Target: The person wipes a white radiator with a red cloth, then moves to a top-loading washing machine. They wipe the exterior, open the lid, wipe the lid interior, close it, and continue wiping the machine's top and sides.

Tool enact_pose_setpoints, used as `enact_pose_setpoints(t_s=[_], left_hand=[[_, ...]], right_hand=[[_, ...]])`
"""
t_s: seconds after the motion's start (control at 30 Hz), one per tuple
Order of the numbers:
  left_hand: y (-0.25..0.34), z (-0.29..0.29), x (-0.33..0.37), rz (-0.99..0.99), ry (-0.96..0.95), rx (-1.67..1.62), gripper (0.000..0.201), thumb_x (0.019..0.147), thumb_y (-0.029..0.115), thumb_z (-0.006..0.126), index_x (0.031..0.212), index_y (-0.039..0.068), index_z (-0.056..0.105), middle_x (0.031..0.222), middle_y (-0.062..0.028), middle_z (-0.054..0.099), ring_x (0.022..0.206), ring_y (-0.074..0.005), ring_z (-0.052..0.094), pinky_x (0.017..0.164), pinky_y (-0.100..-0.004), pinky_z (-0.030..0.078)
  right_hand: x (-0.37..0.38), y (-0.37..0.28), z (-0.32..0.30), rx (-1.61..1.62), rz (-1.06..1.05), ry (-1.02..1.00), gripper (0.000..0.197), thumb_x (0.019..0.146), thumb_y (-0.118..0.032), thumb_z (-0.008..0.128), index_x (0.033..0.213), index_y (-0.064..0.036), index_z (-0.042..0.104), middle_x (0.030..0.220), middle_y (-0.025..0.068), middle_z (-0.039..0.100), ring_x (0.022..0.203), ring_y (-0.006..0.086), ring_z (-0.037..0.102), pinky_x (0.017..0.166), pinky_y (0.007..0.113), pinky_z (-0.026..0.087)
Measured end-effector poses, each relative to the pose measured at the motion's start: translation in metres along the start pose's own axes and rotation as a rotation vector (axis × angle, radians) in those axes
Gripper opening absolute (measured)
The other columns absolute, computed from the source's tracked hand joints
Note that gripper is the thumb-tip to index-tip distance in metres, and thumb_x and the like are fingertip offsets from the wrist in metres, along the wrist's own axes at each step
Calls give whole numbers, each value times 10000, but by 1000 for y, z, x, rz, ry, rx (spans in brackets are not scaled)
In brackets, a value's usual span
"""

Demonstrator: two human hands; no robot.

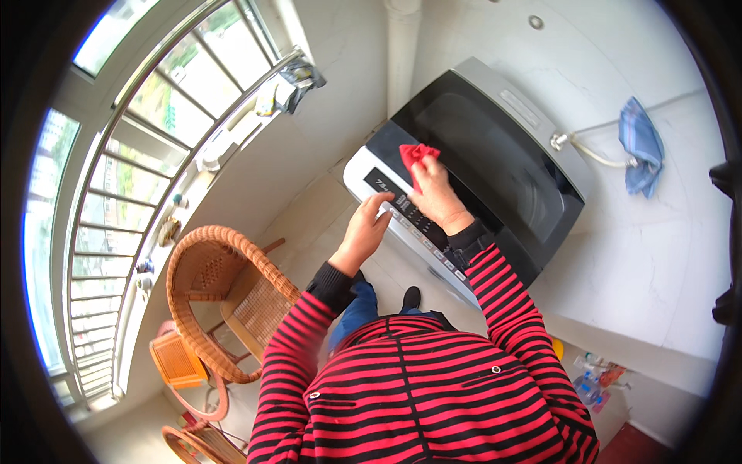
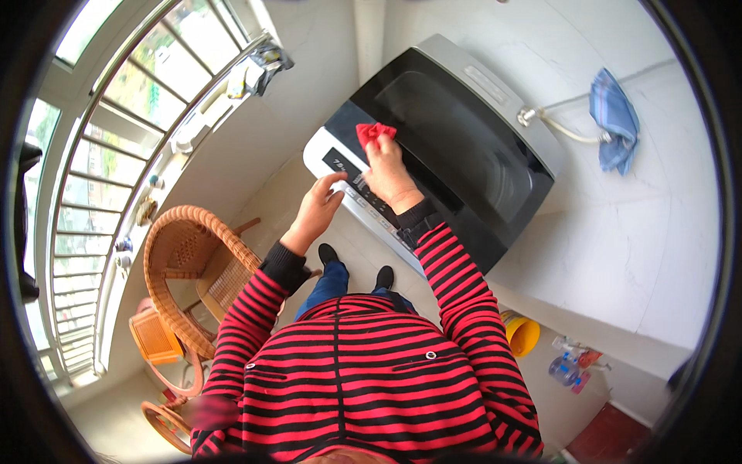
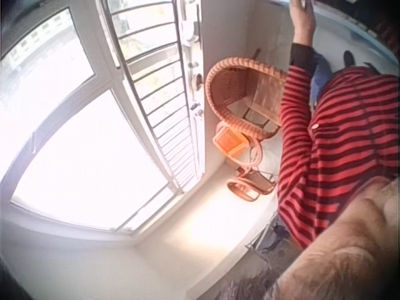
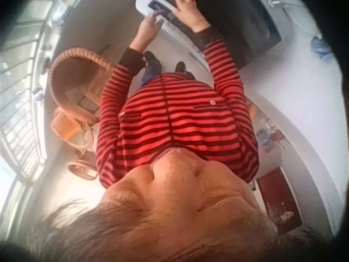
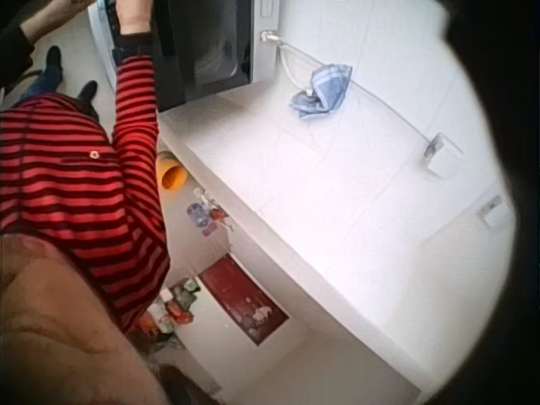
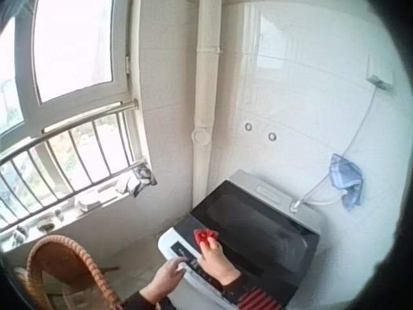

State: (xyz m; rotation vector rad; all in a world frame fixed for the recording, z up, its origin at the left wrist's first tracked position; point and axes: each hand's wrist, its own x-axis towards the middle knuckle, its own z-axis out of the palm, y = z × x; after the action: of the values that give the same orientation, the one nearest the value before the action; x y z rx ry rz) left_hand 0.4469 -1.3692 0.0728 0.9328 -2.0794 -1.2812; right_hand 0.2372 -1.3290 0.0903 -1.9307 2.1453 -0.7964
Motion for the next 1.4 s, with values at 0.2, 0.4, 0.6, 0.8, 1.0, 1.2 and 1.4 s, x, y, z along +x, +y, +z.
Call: enact_pose_setpoints(t_s=[0.2, 0.4, 0.6, 0.8, 1.0, 1.2, 1.4], left_hand=[[20, 71, 65, 143, 159, 274, 488, 939, 120, 660, 1400, 7, 546, 1523, -197, 479, 1459, -412, 387, 1196, -478, 342], [10, 105, 91, 205, 117, 641, 632, 950, 283, 669, 1503, 49, 476, 1617, -154, 397, 1525, -369, 307, 1247, -518, 231], [4, 110, 64, 327, 11, 753, 567, 1007, 233, 575, 1558, 190, 444, 1622, -115, 384, 1538, -372, 276, 1245, -535, 209], [0, 80, 58, 378, -220, 692, 659, 1004, 181, 531, 1619, 98, 309, 1674, -119, 315, 1572, -317, 238, 1270, -469, 159], [-24, 44, 119, 425, -125, 710, 625, 1013, 180, 509, 1614, 127, 344, 1659, -116, 352, 1551, -318, 289, 1250, -499, 219], [-39, 39, 190, 376, -5, 681, 608, 1005, 169, 542, 1586, 95, 379, 1643, -131, 373, 1530, -358, 311, 1235, -539, 242], [-33, 42, 107, 647, -362, 735, 666, 944, 118, 583, 1579, 78, 386, 1635, -131, 376, 1538, -350, 299, 1240, -504, 261]], right_hand=[[-121, 32, -58, 319, 116, 34, 490, 914, -75, 697, 1367, 52, 561, 1513, 257, 471, 1414, 419, 452, 1175, 431, 384], [-229, 76, -105, -129, 342, 294, 489, 884, -76, 706, 1340, 32, 568, 1484, 219, 493, 1387, 423, 464, 1146, 489, 390], [-265, 75, -78, -271, 514, 215, 639, 931, -253, 714, 1478, -21, 478, 1603, 184, 392, 1511, 342, 330, 1227, 515, 236], [-260, 63, -59, -372, 561, 292, 662, 908, -276, 720, 1485, -50, 489, 1625, 166, 383, 1513, 328, 337, 1223, 522, 252], [-256, 63, -58, -449, 558, 296, 633, 928, -289, 678, 1486, -50, 499, 1617, 149, 407, 1505, 314, 360, 1225, 518, 255], [-253, 60, -53, -502, 606, 290, 601, 950, -278, 636, 1498, -77, 496, 1613, 137, 420, 1507, 305, 363, 1230, 489, 263], [-251, 57, -51, -534, 636, 287, 586, 963, -265, 619, 1507, -94, 483, 1619, 118, 414, 1508, 297, 362, 1236, 478, 267]])
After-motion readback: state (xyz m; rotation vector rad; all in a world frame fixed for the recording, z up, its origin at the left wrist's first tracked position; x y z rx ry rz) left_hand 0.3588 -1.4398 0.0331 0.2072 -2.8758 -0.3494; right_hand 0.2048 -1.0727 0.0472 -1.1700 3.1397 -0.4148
